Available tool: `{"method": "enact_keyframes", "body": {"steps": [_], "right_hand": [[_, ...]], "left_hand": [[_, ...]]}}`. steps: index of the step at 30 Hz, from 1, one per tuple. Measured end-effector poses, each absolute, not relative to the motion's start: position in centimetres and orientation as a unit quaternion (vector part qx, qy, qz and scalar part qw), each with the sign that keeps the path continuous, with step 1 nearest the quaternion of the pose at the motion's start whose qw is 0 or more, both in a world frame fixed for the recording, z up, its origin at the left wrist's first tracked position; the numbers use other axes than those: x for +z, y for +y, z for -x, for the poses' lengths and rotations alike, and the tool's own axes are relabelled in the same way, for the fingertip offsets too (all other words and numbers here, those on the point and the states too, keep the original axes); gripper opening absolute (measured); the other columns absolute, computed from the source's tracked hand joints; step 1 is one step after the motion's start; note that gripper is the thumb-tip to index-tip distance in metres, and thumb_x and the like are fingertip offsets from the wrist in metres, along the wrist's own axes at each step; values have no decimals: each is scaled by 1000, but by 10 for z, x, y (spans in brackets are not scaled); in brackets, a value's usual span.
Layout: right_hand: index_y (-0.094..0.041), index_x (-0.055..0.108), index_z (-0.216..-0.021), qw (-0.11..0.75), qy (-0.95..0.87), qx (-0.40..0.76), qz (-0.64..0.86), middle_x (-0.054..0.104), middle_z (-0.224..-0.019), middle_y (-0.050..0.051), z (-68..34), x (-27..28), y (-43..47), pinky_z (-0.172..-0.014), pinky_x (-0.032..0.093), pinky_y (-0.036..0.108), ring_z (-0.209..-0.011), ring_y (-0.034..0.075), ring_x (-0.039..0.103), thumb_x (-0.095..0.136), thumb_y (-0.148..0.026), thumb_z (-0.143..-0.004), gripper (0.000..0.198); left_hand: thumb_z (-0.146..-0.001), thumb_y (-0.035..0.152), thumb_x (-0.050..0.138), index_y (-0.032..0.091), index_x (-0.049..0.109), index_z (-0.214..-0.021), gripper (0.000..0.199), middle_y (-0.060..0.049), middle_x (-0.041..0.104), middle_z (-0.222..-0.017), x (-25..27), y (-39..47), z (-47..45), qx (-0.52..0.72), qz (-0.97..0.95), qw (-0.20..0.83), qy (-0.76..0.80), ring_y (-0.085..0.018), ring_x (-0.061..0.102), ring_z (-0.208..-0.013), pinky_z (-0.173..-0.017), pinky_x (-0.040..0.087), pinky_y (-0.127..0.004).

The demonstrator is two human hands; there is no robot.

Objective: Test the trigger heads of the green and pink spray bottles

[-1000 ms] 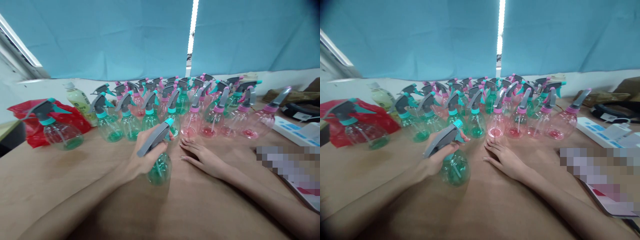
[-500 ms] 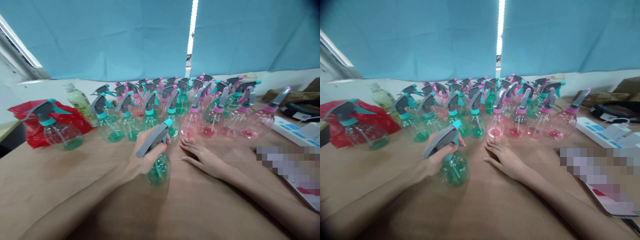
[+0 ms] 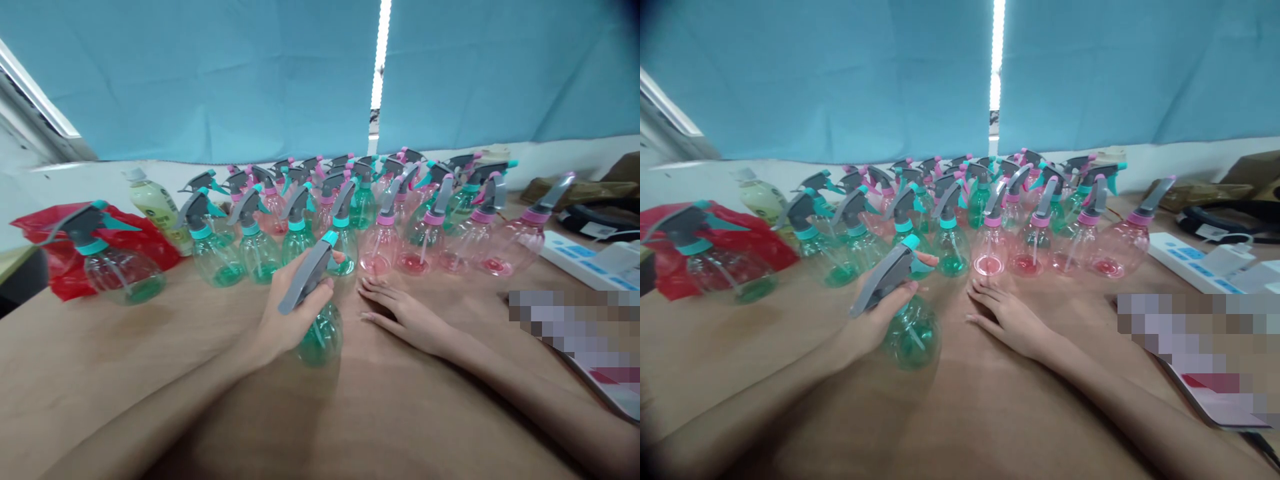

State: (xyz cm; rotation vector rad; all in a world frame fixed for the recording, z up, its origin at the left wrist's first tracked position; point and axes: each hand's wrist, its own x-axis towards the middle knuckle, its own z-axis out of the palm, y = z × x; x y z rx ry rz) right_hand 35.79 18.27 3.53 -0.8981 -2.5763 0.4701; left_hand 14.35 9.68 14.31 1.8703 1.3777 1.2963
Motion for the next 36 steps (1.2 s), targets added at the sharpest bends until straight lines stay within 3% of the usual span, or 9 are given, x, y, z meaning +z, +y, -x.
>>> {"method": "enact_keyframes", "body": {"steps": [9, 21, 29, 36], "right_hand": [[-23, 44, -140, 196, -913, 171, 314, 42, -147, 7, -359, 34, 184, -113, 30, 50, -137, 26, 34, 42, -56, -92, 58], [-22, 43, -141, 190, -914, 169, 316, 42, -146, 7, -358, 36, 182, -114, 28, 49, -137, 26, 33, 41, -56, -92, 60], [-25, 43, -141, 205, -912, 173, 312, 42, -146, 6, -358, 34, 183, -113, 29, 51, -137, 28, 33, 42, -55, -91, 58], [-23, 44, -140, 196, -912, 172, 316, 42, -146, 7, -358, 35, 183, -113, 29, 49, -137, 27, 34, 42, -56, -91, 59]], "left_hand": [[-80, 17, 50, 24, 59, -117, 39, 4, 49, -65, 138, 98, -141, 483, -684, 237, 492, -12, 43, -55, -70, 46, -31], [-79, 17, 50, 24, 59, -117, 40, 3, 52, -65, 137, 99, -140, 479, -689, 238, 488, -13, 44, -54, -57, 39, -27], [-80, 20, 52, 24, 61, -113, 35, 3, 54, -64, 134, 97, -139, 474, -675, 248, 508, -16, 53, -60, -67, 45, -32], [-76, 18, 51, 25, 64, -98, 27, 3, 52, -62, 135, 98, -137, 474, -687, 246, 493, -14, 48, -55, -70, 45, -34]]}}
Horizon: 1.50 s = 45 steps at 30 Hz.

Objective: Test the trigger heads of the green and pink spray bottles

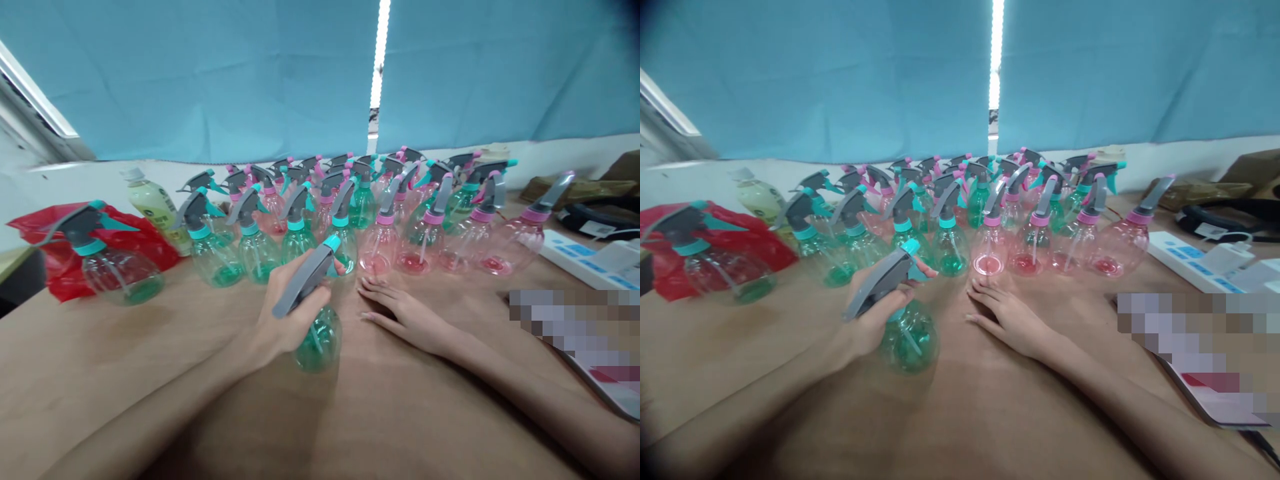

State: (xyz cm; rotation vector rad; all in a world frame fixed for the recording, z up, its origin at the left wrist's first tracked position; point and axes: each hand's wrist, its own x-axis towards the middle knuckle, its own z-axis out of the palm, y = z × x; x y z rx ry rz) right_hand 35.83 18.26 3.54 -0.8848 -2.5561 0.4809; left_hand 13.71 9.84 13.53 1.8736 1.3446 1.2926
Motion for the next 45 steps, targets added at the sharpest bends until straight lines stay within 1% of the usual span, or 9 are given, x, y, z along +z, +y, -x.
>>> {"method": "enact_keyframes", "body": {"steps": [5, 9, 19, 21, 24, 28, 34, 37, 45], "right_hand": [[-23, 42, -141, 200, -913, 171, 312, 43, -146, 7, -358, 36, 182, -113, 29, 50, -137, 27, 34, 42, -56, -91, 59], [-22, 43, -141, 192, -914, 166, 315, 43, -146, 7, -358, 36, 183, -113, 29, 49, -137, 27, 33, 41, -57, -91, 60], [-20, 44, -140, 190, -911, 175, 320, 44, -145, 8, -357, 38, 181, -113, 29, 47, -137, 26, 35, 42, -57, -91, 61], [-20, 45, -140, 192, -911, 175, 321, 43, -146, 8, -357, 38, 181, -113, 29, 47, -137, 27, 34, 42, -57, -91, 61], [-20, 44, -140, 190, -912, 172, 320, 42, -146, 8, -358, 38, 181, -114, 28, 47, -138, 26, 33, 41, -57, -91, 62], [-20, 43, -141, 185, -913, 173, 320, 42, -146, 8, -358, 38, 182, -114, 29, 47, -138, 26, 33, 41, -57, -91, 62], [-21, 43, -141, 185, -915, 166, 319, 38, -149, 6, -358, 36, 183, -114, 28, 48, -138, 26, 31, 41, -58, -91, 62], [-21, 42, -141, 186, -914, 168, 320, 38, -149, 6, -358, 36, 182, -114, 28, 48, -139, 26, 31, 41, -57, -91, 62], [-20, 41, -142, 176, -914, 166, 326, 37, -149, 7, -358, 38, 181, -114, 27, 47, -139, 25, 30, 39, -57, -92, 62]], "left_hand": [[-73, 21, 51, 23, 62, -88, 19, 1, 52, -63, 136, 99, -136, 481, -686, 253, 483, -18, 54, -66, -65, 44, -33], [-71, 20, 51, 22, 60, -83, 15, -2, 60, -76, 137, 99, -137, 485, -681, 247, 490, -19, 57, -72, -63, 42, -32], [-72, 19, 49, 21, 56, -78, 10, 0, 58, -73, 140, 98, -136, 467, -693, 242, 493, -15, 51, -65, -61, 39, -29], [-72, 18, 49, 22, 59, -81, 14, 2, 54, -67, 140, 100, -135, 463, -692, 252, 493, -14, 49, -60, -63, 40, -29], [-74, 20, 50, 24, 63, -97, 26, 5, 47, -58, 138, 103, -133, 467, -689, 277, 481, -13, 44, -52, -64, 42, -30], [-78, 22, 51, 26, 62, -111, 36, 6, 44, -55, 137, 101, -135, 464, -681, 264, 500, -13, 42, -50, -64, 44, -29], [-75, 20, 52, 21, 62, -114, 40, 3, 55, -67, 144, 98, -141, 470, -679, 252, 504, -12, 47, -56, -64, 46, -28], [-72, 18, 53, 19, 62, -113, 42, -1, 62, -79, 145, 98, -142, 489, -673, 262, 490, -12, 50, -60, -65, 47, -28], [-75, 17, 53, 21, 61, -116, 42, -3, 64, -96, 141, 100, -141, 494, -671, 280, 478, -12, 53, -64, -65, 49, -27]]}}
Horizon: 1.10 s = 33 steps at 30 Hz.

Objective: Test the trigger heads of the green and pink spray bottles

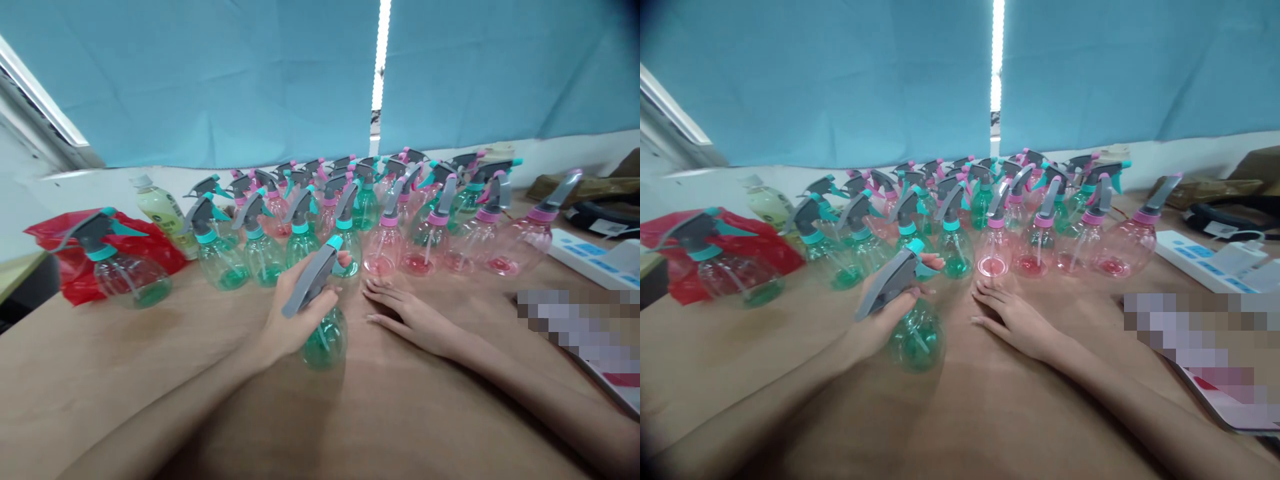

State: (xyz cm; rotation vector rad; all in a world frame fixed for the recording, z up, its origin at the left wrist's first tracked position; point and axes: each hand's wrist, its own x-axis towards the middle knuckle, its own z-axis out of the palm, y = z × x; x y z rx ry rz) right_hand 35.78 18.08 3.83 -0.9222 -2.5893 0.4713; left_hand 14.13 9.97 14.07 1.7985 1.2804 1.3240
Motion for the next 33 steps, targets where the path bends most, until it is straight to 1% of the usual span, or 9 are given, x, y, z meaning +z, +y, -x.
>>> {"method": "enact_keyframes", "body": {"steps": [6, 15, 19, 23, 28, 33], "right_hand": [[-22, 41, -142, 174, -917, 169, 318, 38, -149, 7, -358, 36, 183, -114, 28, 48, -139, 26, 31, 40, -57, -92, 61], [-24, 42, -141, 183, -914, 174, 317, 39, -148, 6, -359, 35, 183, -113, 29, 50, -138, 27, 32, 42, -56, -92, 59], [-24, 42, -141, 186, -915, 174, 312, 40, -148, 6, -360, 34, 183, -113, 29, 51, -137, 27, 33, 42, -55, -92, 58], [-24, 42, -141, 187, -915, 175, 312, 39, -148, 6, -360, 34, 183, -112, 29, 51, -138, 27, 32, 43, -55, -92, 58], [-26, 42, -141, 198, -912, 181, 310, 40, -148, 6, -359, 34, 183, -112, 29, 52, -137, 28, 33, 44, -55, -91, 58], [-23, 43, -141, 183, -914, 179, 316, 38, -149, 7, -359, 37, 182, -113, 27, 50, -138, 27, 31, 42, -56, -92, 59]], "left_hand": [[-78, 16, 52, 22, 59, -119, 42, -4, 65, -103, 138, 100, -141, 495, -671, 287, 472, -12, 56, -66, -66, 50, -27], [-74, 16, 53, 19, 61, -114, 41, -6, 65, -108, 141, 101, -143, 510, -663, 304, 456, -11, 57, -66, -66, 51, -27], [-74, 16, 53, 19, 62, -112, 39, -5, 66, -97, 140, 102, -142, 501, -670, 290, 464, -12, 55, -64, -64, 51, -27], [-76, 17, 52, 19, 61, -113, 38, -5, 65, -94, 140, 101, -142, 492, -675, 284, 471, -12, 54, -63, -64, 50, -27], [-77, 16, 52, 21, 61, -114, 38, -2, 63, -85, 142, 99, -142, 480, -679, 274, 484, -12, 54, -63, -62, 49, -26], [-76, 18, 51, 21, 61, -112, 38, 0, 61, -78, 144, 97, -142, 476, -678, 256, 498, -12, 53, -60, -58, 45, -26]]}}
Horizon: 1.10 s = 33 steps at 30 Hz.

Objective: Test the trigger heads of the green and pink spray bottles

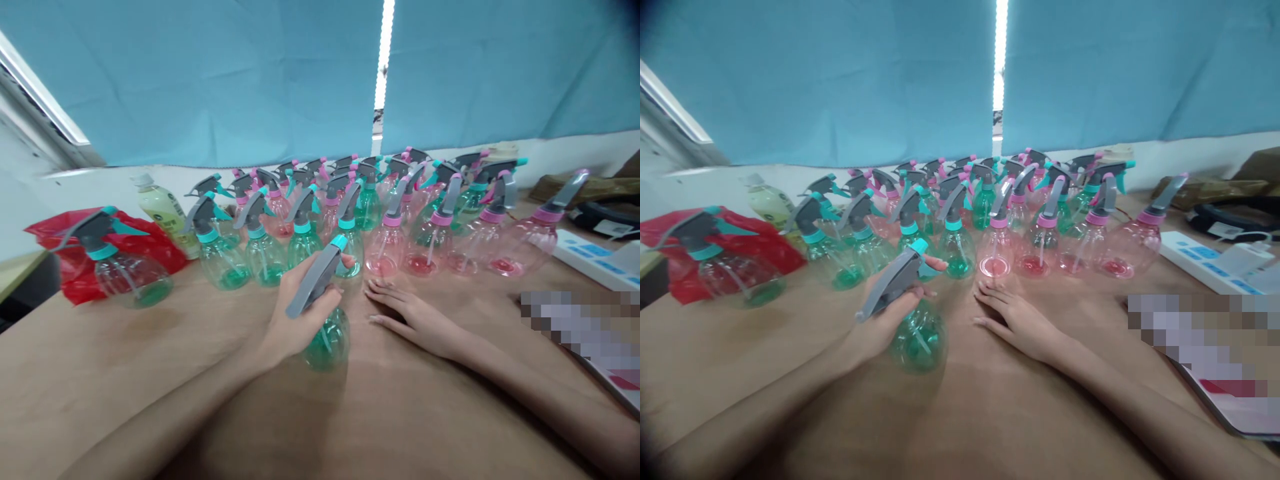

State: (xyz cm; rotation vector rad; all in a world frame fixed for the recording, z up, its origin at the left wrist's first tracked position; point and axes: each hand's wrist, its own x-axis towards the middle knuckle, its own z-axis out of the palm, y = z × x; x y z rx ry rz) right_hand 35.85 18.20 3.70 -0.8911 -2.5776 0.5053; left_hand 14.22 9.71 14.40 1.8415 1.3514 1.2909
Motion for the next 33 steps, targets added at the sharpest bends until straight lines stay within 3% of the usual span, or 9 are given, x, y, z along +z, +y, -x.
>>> {"method": "enact_keyframes", "body": {"steps": [8, 14, 18, 24, 27, 33], "right_hand": [[-24, 42, -141, 189, -911, 180, 319, 39, -148, 6, -359, 38, 181, -113, 28, 50, -138, 27, 31, 41, -56, -92, 59], [-23, 42, -141, 190, -912, 179, 316, 39, -148, 6, -359, 37, 182, -114, 27, 50, -138, 27, 31, 42, -56, -92, 59], [-26, 42, -141, 199, -912, 179, 310, 39, -148, 5, -359, 35, 183, -113, 28, 52, -138, 28, 32, 43, -55, -91, 58], [-25, 41, -142, 189, -916, 180, 305, 39, -148, 6, -359, 36, 184, -113, 28, 51, -138, 27, 31, 41, -54, -93, 57], [-23, 41, -142, 185, -915, 177, 310, 39, -148, 7, -359, 35, 184, -113, 28, 50, -138, 26, 31, 41, -55, -92, 58], [-27, 42, -141, 202, -909, 182, 315, 43, -146, 5, -360, 35, 182, -112, 29, 52, -137, 28, 34, 42, -54, -92, 56]], "left_hand": [[-74, 20, 50, 21, 62, -92, 22, 3, 50, -59, 143, 97, -140, 461, -687, 228, 513, -17, 55, -65, -59, 41, -29], [-72, 18, 50, 21, 61, -85, 17, 1, 56, -67, 145, 98, -138, 461, -695, 228, 503, -14, 49, -61, -58, 39, -29], [-71, 19, 50, 20, 60, -82, 15, -2, 63, -80, 146, 99, -140, 477, -694, 243, 482, -16, 54, -68, -61, 42, -30], [-70, 22, 51, 20, 59, -78, 11, -2, 62, -75, 142, 99, -136, 475, -694, 255, 478, -16, 53, -66, -61, 42, -30], [-71, 23, 51, 21, 60, -82, 14, -2, 61, -75, 140, 101, -133, 468, -701, 265, 468, -15, 51, -63, -59, 40, -30], [-76, 24, 52, 24, 63, -107, 32, 1, 57, -71, 145, 99, -139, 440, -695, 277, 498, -17, 56, -64, -58, 42, -28]]}}
